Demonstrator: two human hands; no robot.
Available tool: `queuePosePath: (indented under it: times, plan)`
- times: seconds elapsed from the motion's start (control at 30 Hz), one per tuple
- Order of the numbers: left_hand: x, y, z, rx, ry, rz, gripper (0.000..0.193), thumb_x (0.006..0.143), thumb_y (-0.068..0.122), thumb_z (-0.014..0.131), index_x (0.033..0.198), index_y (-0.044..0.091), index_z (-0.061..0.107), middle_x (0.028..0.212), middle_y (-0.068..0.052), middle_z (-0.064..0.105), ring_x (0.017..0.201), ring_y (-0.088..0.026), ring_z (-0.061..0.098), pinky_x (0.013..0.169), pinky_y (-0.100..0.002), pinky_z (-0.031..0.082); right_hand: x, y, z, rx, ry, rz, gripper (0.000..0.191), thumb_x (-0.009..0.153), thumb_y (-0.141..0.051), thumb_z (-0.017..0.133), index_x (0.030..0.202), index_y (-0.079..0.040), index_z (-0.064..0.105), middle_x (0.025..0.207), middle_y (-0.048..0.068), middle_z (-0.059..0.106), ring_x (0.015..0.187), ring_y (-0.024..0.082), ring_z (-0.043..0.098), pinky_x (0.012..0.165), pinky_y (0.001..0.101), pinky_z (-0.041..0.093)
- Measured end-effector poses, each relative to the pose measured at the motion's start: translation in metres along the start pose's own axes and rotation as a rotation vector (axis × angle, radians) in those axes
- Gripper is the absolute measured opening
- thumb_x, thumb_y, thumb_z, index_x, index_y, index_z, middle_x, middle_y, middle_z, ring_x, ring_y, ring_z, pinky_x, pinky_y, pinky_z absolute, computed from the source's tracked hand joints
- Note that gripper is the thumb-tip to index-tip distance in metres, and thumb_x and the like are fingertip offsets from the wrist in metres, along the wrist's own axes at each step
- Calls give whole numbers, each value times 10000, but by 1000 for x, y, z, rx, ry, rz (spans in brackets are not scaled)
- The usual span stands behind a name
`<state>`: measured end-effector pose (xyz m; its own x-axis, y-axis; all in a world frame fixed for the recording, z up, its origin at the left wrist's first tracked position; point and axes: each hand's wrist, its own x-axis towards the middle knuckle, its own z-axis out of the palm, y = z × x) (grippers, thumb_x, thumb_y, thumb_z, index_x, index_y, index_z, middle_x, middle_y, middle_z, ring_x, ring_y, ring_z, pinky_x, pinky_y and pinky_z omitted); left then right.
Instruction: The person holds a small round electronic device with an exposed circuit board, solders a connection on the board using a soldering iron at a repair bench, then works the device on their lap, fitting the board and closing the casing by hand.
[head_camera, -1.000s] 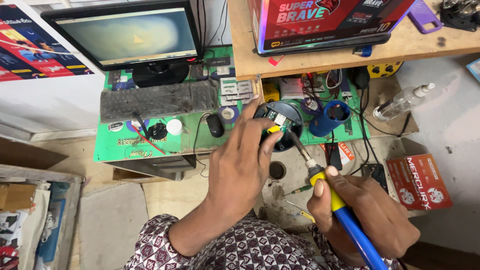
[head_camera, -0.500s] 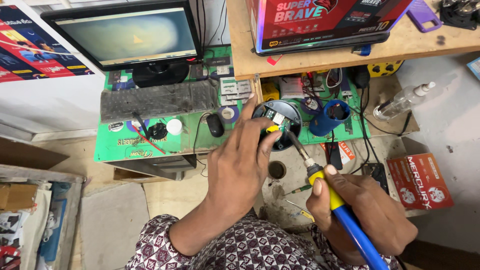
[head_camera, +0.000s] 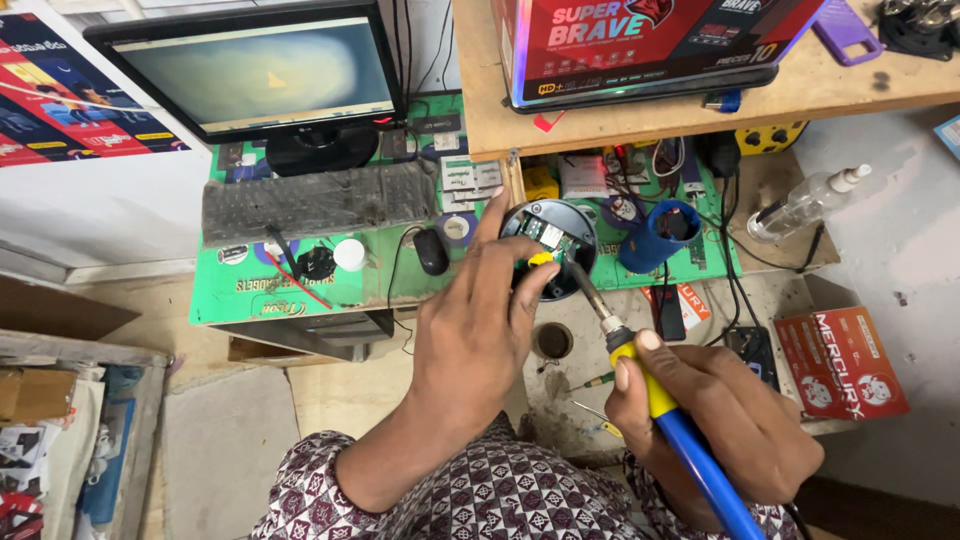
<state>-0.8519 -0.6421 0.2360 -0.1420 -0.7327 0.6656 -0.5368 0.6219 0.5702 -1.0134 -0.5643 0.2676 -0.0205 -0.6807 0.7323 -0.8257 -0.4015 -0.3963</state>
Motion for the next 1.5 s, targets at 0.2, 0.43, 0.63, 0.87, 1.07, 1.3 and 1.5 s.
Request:
queuePosePath:
  times: [0.2, 0.43, 0.63, 0.87, 1.07, 1.3, 1.5]
  plan:
    - [1, -1, -2, 9, -33, -18, 216, 990, 113, 705, 1110, 7, 560, 1408, -235, 616, 977, -354, 740, 689, -385, 605, -7, 6, 3, -4, 34, -1, 165, 821, -12, 804, 938, 39, 699, 845, 157, 733, 716, 223, 739, 629, 282, 571]
    - [1, 1, 1, 58, 5, 4, 208, 986, 102, 714, 1113, 32, 564, 1408, -205, 618, 1037, -342, 734, 736, -391, 610, -9, 11, 3, 40, 78, -19, 152, 871, -35, 796, 965, 29, 695, 895, 143, 739, 761, 220, 749, 657, 262, 588]
    - [1, 2, -1, 58, -1, 3, 203, 988, 84, 699, 1118, 19, 558, 1395, -209, 621, 1028, -352, 731, 721, -391, 608, -8, 11, 2, -12, 70, -57, 170, 813, -24, 798, 933, 49, 701, 832, 155, 732, 703, 241, 738, 659, 308, 584]
    - [3, 3, 2, 22, -1, -44, 253, 973, 83, 715, 1134, -5, 540, 1364, -189, 643, 988, -356, 738, 676, -398, 602, -9, 11, 2, -6, 62, -42, 175, 807, -16, 796, 939, 47, 700, 833, 153, 732, 701, 237, 737, 656, 305, 579]
    - [3, 3, 1, 34, 2, -31, 244, 977, 108, 715, 1116, 10, 539, 1372, -179, 642, 978, -355, 738, 677, -403, 601, -10, 10, 0, -9, 33, -22, 191, 778, -21, 806, 926, 49, 708, 790, 169, 723, 678, 239, 738, 647, 311, 580]
    - [4, 2, 1, 34, -21, -39, 258, 977, 109, 707, 1136, -7, 540, 1374, -183, 640, 939, -354, 739, 654, -408, 591, -13, 11, 0, 12, 68, -13, 199, 852, -35, 792, 1024, 34, 720, 829, 153, 724, 740, 211, 741, 675, 283, 591]
    - [4, 1, 1, 51, 2, 0, 237, 993, 112, 705, 1125, 19, 532, 1380, -188, 640, 982, -345, 747, 672, -389, 592, -12, 11, -1, -34, 47, -16, 207, 833, -41, 804, 1003, 43, 719, 831, 155, 725, 731, 229, 741, 676, 298, 581]
